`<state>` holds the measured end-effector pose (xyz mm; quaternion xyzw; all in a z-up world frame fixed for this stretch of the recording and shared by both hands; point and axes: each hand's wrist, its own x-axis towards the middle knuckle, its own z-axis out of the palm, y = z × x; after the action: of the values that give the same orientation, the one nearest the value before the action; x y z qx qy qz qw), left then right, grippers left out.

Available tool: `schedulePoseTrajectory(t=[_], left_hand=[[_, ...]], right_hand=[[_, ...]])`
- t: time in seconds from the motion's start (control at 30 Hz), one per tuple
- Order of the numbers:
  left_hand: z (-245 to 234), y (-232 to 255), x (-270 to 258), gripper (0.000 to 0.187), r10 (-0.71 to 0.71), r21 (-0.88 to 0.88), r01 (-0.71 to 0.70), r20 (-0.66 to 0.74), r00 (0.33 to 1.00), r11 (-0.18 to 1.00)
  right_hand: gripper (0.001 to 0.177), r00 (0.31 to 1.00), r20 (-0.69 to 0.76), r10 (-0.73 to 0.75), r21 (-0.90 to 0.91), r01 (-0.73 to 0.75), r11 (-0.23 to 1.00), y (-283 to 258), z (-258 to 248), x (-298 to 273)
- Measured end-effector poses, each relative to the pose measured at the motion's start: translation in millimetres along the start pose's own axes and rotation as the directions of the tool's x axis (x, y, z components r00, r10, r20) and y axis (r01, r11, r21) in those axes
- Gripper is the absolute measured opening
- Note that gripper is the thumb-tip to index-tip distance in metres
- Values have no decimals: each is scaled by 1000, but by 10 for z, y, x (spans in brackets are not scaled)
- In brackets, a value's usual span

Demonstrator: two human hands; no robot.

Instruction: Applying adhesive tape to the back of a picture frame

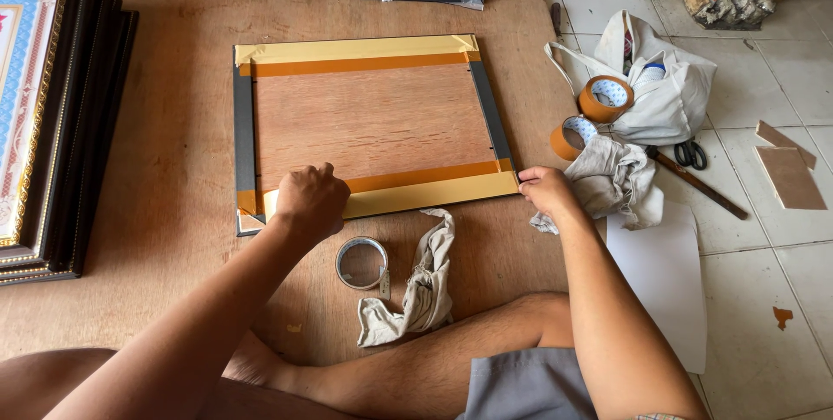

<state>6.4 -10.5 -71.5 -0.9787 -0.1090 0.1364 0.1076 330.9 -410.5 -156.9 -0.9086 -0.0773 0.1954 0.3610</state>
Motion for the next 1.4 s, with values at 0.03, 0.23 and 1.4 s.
schedulePoseTrajectory(t=[0.03, 0.23, 1.4], left_hand=[[37, 15, 12, 45, 0, -1, 0, 1, 1000, 1000], [59, 148, -48, 27, -26, 61, 32, -103, 994, 998], [232, 202, -5, 15, -10, 74, 32, -279, 960, 997]], right_hand=[[44, 1000, 1, 0, -1, 0, 1000, 2, -5, 0], [42, 982, -141, -127, -424, 56, 904, -380, -6, -303], [64, 885, 465, 18, -416, 200, 887, -2802, 767, -2872]])
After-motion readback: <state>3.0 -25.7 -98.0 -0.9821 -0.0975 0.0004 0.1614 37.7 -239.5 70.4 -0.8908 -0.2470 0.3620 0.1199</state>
